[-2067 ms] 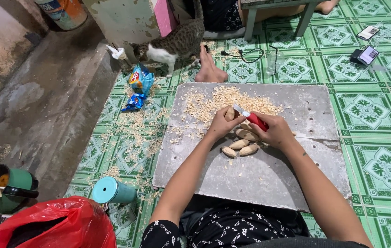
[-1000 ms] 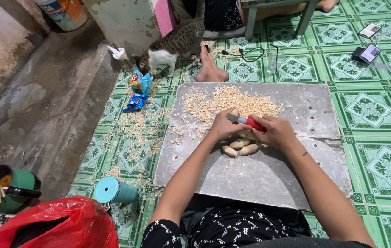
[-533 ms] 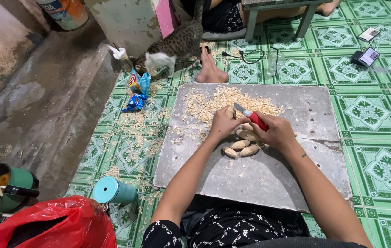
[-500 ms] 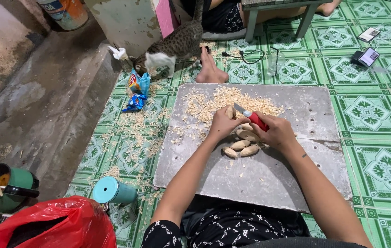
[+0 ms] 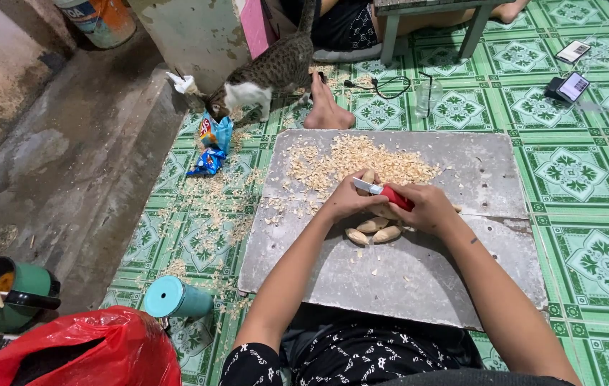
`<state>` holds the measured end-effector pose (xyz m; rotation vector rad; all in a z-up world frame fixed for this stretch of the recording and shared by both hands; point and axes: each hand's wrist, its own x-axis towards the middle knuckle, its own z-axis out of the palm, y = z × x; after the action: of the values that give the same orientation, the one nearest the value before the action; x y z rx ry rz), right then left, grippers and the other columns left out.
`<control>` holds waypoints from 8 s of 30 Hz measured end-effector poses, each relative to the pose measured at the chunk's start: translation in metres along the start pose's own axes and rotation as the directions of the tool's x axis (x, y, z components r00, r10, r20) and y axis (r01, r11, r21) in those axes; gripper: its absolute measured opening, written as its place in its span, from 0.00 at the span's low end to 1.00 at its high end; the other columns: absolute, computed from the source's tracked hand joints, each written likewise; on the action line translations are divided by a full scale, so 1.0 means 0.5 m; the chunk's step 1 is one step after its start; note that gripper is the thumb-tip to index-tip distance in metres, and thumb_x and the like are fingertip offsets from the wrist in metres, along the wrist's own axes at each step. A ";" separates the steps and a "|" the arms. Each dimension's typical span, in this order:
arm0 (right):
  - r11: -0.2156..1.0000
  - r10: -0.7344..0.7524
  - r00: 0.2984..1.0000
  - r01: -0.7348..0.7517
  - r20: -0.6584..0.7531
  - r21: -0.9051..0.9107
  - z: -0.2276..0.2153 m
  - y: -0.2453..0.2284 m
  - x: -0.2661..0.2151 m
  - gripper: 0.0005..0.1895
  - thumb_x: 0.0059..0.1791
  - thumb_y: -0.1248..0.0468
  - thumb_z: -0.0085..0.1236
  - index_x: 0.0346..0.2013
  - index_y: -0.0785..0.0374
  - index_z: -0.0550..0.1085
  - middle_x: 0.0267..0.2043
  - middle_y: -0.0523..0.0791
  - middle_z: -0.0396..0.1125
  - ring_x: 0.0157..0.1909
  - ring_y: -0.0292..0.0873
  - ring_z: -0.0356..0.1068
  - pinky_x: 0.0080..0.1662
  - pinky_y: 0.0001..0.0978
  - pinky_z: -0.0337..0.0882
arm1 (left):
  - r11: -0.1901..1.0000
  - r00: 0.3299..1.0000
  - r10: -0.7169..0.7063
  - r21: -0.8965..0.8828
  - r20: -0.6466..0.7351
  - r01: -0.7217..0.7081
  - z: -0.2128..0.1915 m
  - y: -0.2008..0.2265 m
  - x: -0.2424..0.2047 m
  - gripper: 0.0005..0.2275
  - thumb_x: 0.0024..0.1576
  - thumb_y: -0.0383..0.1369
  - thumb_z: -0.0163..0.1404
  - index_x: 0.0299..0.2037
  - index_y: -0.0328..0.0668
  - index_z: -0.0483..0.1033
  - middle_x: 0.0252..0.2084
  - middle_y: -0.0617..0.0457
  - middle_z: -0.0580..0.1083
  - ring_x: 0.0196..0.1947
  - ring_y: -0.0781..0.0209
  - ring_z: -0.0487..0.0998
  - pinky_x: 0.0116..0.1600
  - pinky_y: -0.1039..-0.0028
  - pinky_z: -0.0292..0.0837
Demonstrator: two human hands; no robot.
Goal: Hand-carving small wooden objects into the shape of peanuts using a utility knife.
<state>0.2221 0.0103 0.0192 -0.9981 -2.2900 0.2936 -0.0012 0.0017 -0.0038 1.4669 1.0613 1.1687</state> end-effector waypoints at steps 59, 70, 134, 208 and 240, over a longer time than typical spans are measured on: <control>0.956 0.141 0.965 -0.191 -0.221 -0.222 -0.002 0.027 -0.002 0.23 0.48 0.47 0.64 0.56 0.47 0.78 0.37 0.44 0.76 0.39 0.50 0.77 0.39 0.41 0.76 | 0.878 0.958 -0.151 0.412 -0.244 0.243 -0.015 0.113 -0.017 0.23 0.45 0.57 0.60 0.27 0.45 0.71 0.28 0.43 0.76 0.40 0.44 0.80 0.48 0.62 0.74; 0.748 0.608 0.777 -0.490 0.165 -0.449 -0.051 0.060 0.007 0.28 0.51 0.43 0.53 0.62 0.49 0.76 0.52 0.46 0.72 0.53 0.51 0.75 0.49 0.44 0.76 | 0.557 0.977 -0.198 0.811 -0.080 0.179 -0.032 0.061 -0.013 0.20 0.60 0.51 0.41 0.54 0.50 0.74 0.47 0.45 0.76 0.51 0.40 0.79 0.55 0.50 0.75; 0.923 0.293 0.800 -0.379 -0.524 -0.061 -0.080 0.093 -0.241 0.07 0.53 0.73 0.59 0.42 0.75 0.81 0.54 0.54 0.75 0.41 0.50 0.72 0.41 0.35 0.70 | 0.518 0.677 0.553 0.837 -0.486 0.178 -0.236 0.016 -0.220 0.08 0.57 0.28 0.51 0.25 0.39 0.77 0.25 0.53 0.76 0.23 0.60 0.71 0.45 0.71 0.67; 0.671 0.730 0.676 -0.678 0.103 -0.300 0.004 0.319 0.096 0.29 0.59 0.44 0.26 0.76 0.35 0.54 0.81 0.37 0.32 0.70 0.70 0.53 0.59 0.74 0.64 | 0.402 0.662 0.436 0.790 -0.610 0.463 -0.395 -0.074 0.052 0.12 0.57 0.40 0.48 0.24 0.45 0.70 0.25 0.49 0.74 0.35 0.46 0.76 0.42 0.56 0.71; 0.660 0.748 0.649 -0.709 0.137 -0.246 -0.068 0.209 0.067 0.31 0.58 0.47 0.27 0.77 0.42 0.54 0.82 0.42 0.33 0.67 0.70 0.61 0.62 0.62 0.64 | 0.362 0.646 0.061 0.620 -0.761 0.696 -0.345 -0.023 0.024 0.18 0.65 0.41 0.43 0.61 0.43 0.68 0.53 0.34 0.72 0.50 0.34 0.78 0.52 0.49 0.72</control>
<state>0.2868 0.1051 0.0168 -2.0781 -1.9934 0.5716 -0.1695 0.0419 0.0034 1.3537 2.7669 0.7724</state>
